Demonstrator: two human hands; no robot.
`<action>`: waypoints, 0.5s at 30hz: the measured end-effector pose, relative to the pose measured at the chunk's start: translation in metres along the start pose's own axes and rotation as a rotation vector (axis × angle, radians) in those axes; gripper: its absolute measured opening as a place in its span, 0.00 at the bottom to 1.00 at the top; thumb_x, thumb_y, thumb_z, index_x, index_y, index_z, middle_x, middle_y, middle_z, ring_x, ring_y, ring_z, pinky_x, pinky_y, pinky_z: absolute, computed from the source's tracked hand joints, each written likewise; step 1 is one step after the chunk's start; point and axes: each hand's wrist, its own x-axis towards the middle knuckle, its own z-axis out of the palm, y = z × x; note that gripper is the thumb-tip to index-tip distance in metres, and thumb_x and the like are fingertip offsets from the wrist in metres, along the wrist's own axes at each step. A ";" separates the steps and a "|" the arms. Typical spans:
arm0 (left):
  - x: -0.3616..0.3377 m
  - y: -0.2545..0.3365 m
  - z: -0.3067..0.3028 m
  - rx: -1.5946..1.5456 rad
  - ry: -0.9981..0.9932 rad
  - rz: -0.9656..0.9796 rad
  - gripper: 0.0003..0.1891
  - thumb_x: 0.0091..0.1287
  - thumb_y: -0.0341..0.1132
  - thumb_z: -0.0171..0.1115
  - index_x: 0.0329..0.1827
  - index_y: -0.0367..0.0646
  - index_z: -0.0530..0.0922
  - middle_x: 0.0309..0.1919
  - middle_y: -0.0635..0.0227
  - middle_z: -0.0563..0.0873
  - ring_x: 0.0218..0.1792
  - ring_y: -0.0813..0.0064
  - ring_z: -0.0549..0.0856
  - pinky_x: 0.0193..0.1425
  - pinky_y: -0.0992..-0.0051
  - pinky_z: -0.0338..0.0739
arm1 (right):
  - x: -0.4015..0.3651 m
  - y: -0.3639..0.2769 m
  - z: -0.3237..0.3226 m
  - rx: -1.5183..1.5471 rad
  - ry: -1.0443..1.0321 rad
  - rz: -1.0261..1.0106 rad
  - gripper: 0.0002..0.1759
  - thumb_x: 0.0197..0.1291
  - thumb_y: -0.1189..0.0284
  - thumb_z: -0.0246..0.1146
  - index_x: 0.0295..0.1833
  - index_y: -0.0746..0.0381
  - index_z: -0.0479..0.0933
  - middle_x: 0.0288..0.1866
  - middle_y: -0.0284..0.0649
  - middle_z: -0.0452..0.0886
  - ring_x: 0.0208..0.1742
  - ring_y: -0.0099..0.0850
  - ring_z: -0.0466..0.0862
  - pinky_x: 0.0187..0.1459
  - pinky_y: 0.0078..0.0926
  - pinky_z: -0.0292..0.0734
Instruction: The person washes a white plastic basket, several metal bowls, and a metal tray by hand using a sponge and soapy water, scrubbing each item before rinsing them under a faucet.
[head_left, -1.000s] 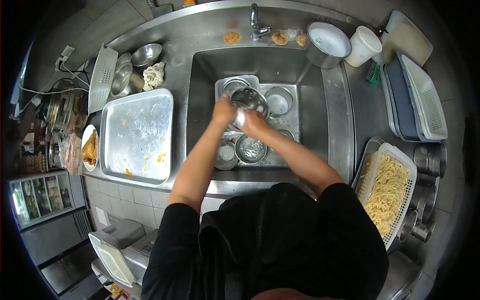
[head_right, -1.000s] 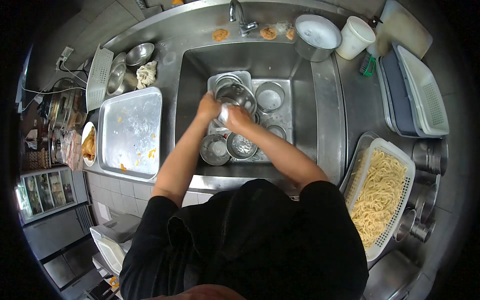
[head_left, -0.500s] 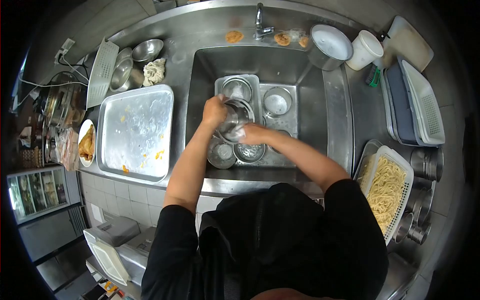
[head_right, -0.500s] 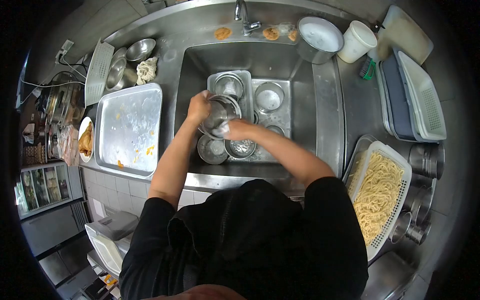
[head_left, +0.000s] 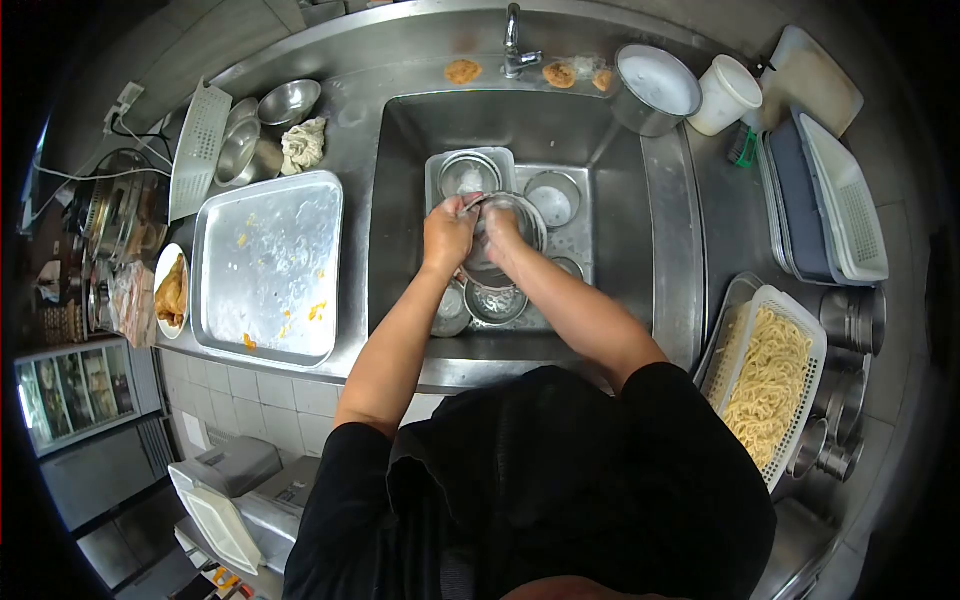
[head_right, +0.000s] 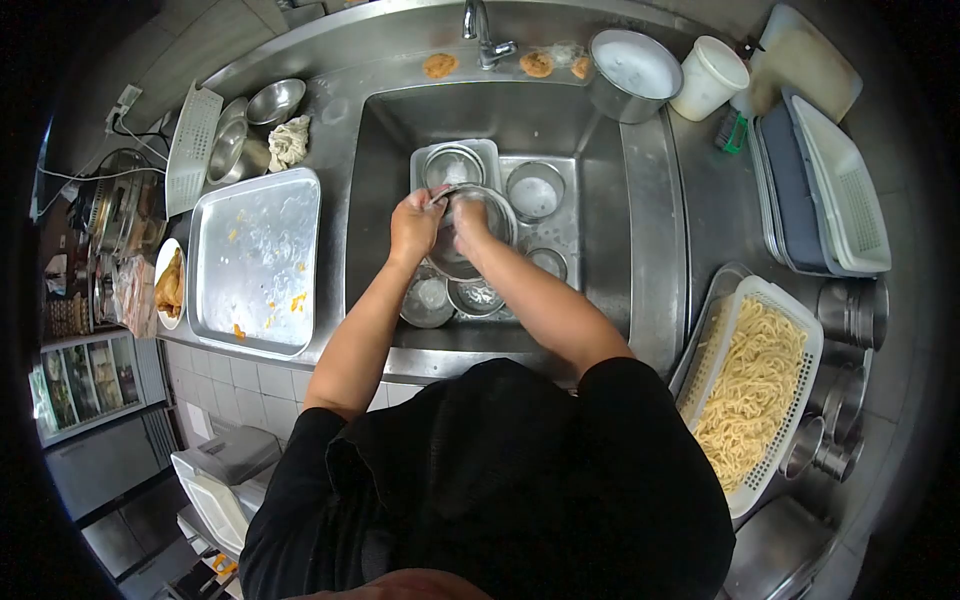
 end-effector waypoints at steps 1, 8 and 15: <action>0.001 0.001 0.001 0.011 0.018 -0.019 0.09 0.58 0.36 0.63 0.29 0.38 0.78 0.25 0.52 0.81 0.26 0.64 0.79 0.34 0.69 0.73 | 0.001 0.003 -0.004 -0.003 0.002 -0.002 0.14 0.57 0.70 0.55 0.47 0.64 0.76 0.44 0.48 0.80 0.40 0.43 0.81 0.44 0.39 0.75; -0.004 -0.020 0.009 0.047 -0.022 0.043 0.10 0.59 0.33 0.60 0.42 0.42 0.82 0.32 0.50 0.84 0.38 0.56 0.85 0.41 0.67 0.76 | -0.005 -0.003 -0.033 -1.866 -0.255 -0.568 0.16 0.55 0.68 0.55 0.45 0.65 0.78 0.47 0.52 0.80 0.49 0.47 0.80 0.50 0.40 0.74; -0.014 -0.105 0.042 0.131 -0.010 -0.147 0.13 0.57 0.35 0.57 0.43 0.38 0.78 0.36 0.45 0.83 0.42 0.46 0.81 0.46 0.58 0.75 | -0.039 -0.001 -0.040 -1.933 -0.525 -0.342 0.17 0.53 0.69 0.58 0.50 0.61 0.75 0.48 0.51 0.80 0.49 0.48 0.79 0.50 0.40 0.74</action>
